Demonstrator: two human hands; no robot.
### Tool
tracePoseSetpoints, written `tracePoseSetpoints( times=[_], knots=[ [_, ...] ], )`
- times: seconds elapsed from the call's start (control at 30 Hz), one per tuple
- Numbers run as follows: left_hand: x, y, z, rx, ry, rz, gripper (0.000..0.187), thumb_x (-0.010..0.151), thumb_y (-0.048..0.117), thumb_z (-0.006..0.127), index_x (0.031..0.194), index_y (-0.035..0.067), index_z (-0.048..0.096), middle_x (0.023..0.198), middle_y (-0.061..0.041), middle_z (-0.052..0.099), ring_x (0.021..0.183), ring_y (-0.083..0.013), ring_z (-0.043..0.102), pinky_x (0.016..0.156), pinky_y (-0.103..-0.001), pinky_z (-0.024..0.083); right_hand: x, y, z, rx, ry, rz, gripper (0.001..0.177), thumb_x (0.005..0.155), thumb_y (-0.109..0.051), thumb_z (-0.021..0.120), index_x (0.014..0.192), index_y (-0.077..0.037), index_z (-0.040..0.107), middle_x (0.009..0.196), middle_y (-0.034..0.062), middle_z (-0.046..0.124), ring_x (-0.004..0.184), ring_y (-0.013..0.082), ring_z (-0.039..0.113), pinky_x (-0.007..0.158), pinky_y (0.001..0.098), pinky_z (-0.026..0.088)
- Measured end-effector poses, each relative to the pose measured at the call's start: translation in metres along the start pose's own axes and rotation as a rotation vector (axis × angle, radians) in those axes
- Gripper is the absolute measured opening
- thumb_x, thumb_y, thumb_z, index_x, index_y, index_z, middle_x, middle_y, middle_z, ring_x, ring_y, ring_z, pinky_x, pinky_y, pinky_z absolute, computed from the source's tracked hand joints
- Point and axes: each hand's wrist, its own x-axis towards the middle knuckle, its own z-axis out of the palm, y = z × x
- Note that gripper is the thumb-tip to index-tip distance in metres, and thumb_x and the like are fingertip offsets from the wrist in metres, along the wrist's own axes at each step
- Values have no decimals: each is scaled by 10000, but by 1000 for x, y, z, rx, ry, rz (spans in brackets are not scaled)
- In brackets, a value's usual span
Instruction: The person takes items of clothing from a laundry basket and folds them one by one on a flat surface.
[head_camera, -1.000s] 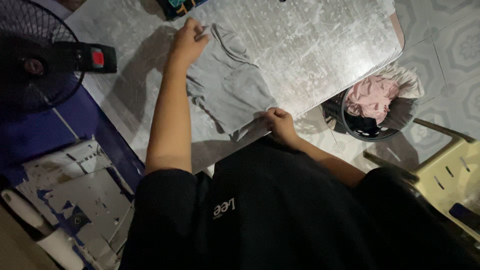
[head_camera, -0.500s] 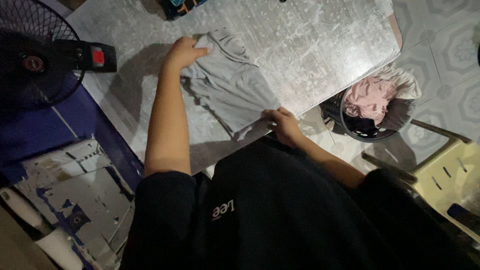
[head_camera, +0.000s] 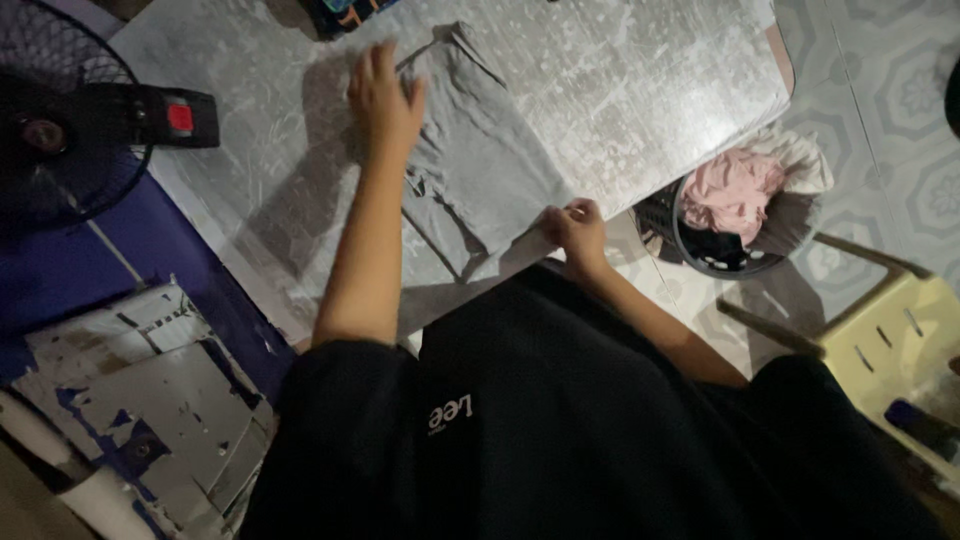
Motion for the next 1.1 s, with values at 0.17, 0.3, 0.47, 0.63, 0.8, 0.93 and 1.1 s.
tracePoseSetpoints(
  times=[0.17,0.3,0.47,0.63,0.8,0.93,1.1],
  knots=[
    [-71,-11,-23,104,23,-161,664,887,335,819,1419,75,518,1438,-207,499,1308,-439,456,1095,-557,366,-22,-29,0,-703,53,-831,462,832,-126,835,1177,-36,542,1132,203,602,1003,317,579,844,423,513],
    [-93,-11,-27,201,153,-52,685,918,354,804,1477,61,536,1465,-220,500,1316,-428,463,1125,-556,358,-35,-85,15,-1281,-439,-1115,518,784,-212,826,1267,-138,654,1347,153,587,1252,370,511,1013,492,425],
    [-184,46,-37,-233,-249,332,662,784,435,850,1251,51,581,1312,-181,556,1202,-411,508,1049,-548,383,-33,-125,5,-1394,-643,-1274,574,706,-244,776,1259,-148,657,1382,142,574,1277,350,498,1000,501,402],
    [-244,77,-12,8,-63,325,481,872,284,799,1317,140,686,1299,-56,628,1171,-278,573,1052,-465,417,1,-119,-4,-1406,-672,-1350,490,888,-259,727,1371,-204,663,1382,52,597,1218,281,552,975,450,445],
    [-264,72,10,-130,-165,116,411,740,222,785,1129,102,733,1090,-116,644,1040,-339,587,913,-502,454,22,-120,-21,-1832,-853,-1229,188,992,-260,648,1168,-233,706,1171,13,682,1134,237,616,944,412,497],
    [-272,71,-10,-138,-328,97,306,830,212,751,1135,179,760,1072,-71,682,1017,-318,609,917,-453,497,8,-134,-26,-1737,-1032,-993,336,989,-304,637,1317,-249,688,1042,45,706,1035,254,635,907,433,497],
    [-256,101,-32,-284,-466,-469,532,900,601,666,1087,107,721,921,-123,735,873,-322,708,793,-475,539,1,-151,-3,-1326,-1297,-1097,560,798,-261,697,1337,-121,642,1396,170,616,1210,355,591,838,478,499]
  ],
)
